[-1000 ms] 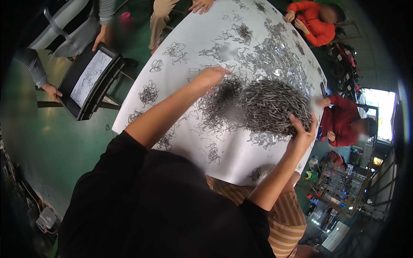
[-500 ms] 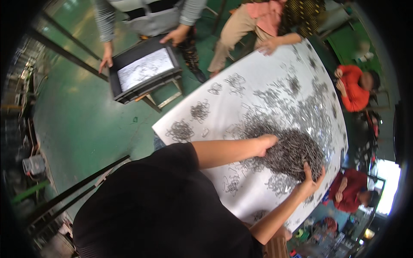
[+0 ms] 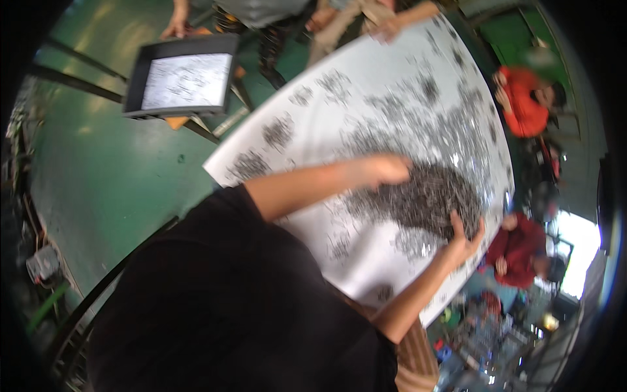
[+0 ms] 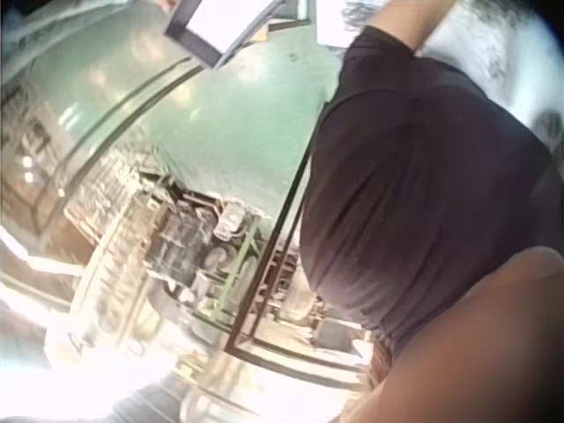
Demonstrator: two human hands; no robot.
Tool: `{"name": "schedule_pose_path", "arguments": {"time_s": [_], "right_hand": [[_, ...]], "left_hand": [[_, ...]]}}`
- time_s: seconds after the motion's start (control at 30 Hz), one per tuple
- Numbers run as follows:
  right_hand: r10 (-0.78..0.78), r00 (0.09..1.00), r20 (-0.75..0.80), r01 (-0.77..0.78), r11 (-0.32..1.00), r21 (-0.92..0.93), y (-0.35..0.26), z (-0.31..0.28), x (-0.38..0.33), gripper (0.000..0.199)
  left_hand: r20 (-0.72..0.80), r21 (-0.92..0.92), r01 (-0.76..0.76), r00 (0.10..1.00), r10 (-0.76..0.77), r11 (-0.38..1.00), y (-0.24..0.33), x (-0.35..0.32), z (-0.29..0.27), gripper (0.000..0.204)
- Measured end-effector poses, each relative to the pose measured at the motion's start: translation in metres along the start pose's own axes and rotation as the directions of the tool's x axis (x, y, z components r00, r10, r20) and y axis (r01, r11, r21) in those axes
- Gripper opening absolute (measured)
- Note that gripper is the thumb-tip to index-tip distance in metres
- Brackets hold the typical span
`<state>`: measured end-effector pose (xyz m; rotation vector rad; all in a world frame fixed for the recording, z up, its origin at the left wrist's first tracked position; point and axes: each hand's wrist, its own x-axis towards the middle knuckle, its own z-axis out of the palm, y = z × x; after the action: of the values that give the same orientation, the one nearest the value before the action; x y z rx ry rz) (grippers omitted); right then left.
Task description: The person walks through a workshop carrying two long-handled tools with circular brush heads, then places them on a rack. They pick up a tray of tangled metal wires and join others at a table to sort the wires by hand, separating them into piles.
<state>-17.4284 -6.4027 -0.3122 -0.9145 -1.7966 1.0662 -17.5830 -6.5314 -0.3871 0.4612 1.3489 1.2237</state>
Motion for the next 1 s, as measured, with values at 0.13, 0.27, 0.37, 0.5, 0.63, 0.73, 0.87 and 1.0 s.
{"name": "schedule_pose_path", "arguments": {"time_s": [0.13, 0.27, 0.37, 0.5, 0.63, 0.73, 0.87, 1.0], "right_hand": [[-0.005, 0.999, 0.033, -0.001, 0.983, 0.182, -0.007, -0.026, 0.006, 0.056], [0.083, 0.996, 0.014, -0.084, 0.961, 0.264, -0.014, -0.060, 0.018, 0.062], [0.058, 0.997, 0.049, -0.071, 0.942, 0.329, -0.014, -0.069, 0.022, 0.064], [0.058, 0.998, 0.035, -0.066, 0.947, 0.314, -0.010, -0.054, 0.016, 0.059], [0.066, 0.998, 0.010, -0.066, 0.959, 0.274, -0.006, -0.031, 0.003, 0.059], [0.099, 0.995, -0.006, -0.094, 0.960, 0.263, -0.001, -0.022, -0.003, 0.058], [0.121, 0.992, -0.034, -0.109, 0.962, 0.250, 0.006, -0.026, -0.001, 0.060], [0.138, 0.989, -0.060, -0.118, 0.959, 0.257, 0.004, -0.043, 0.006, 0.060]], "left_hand": [[0.004, 0.051, -0.144, 0.990, 0.144, 0.988, -0.006, -0.003, -0.032, 0.042], [-0.048, -0.131, -0.055, 0.998, 0.049, 0.990, -0.034, 0.015, -0.032, 0.041], [0.000, -0.279, 0.124, 0.992, -0.129, 0.952, -0.055, 0.031, -0.002, 0.040], [0.085, -0.702, 0.173, 0.983, -0.160, 0.691, -0.055, 0.041, 0.032, 0.035], [-0.121, -0.772, -0.022, 0.986, -0.113, 0.635, -0.047, 0.040, 0.029, 0.031], [0.056, -0.708, 0.109, 0.994, -0.099, 0.698, -0.041, 0.031, 0.018, 0.040], [0.073, -0.193, -0.013, 0.997, 0.028, 0.981, -0.032, 0.019, -0.001, 0.057], [0.014, -0.120, -0.144, 0.989, 0.147, 0.982, -0.028, 0.019, -0.024, 0.068]]}}
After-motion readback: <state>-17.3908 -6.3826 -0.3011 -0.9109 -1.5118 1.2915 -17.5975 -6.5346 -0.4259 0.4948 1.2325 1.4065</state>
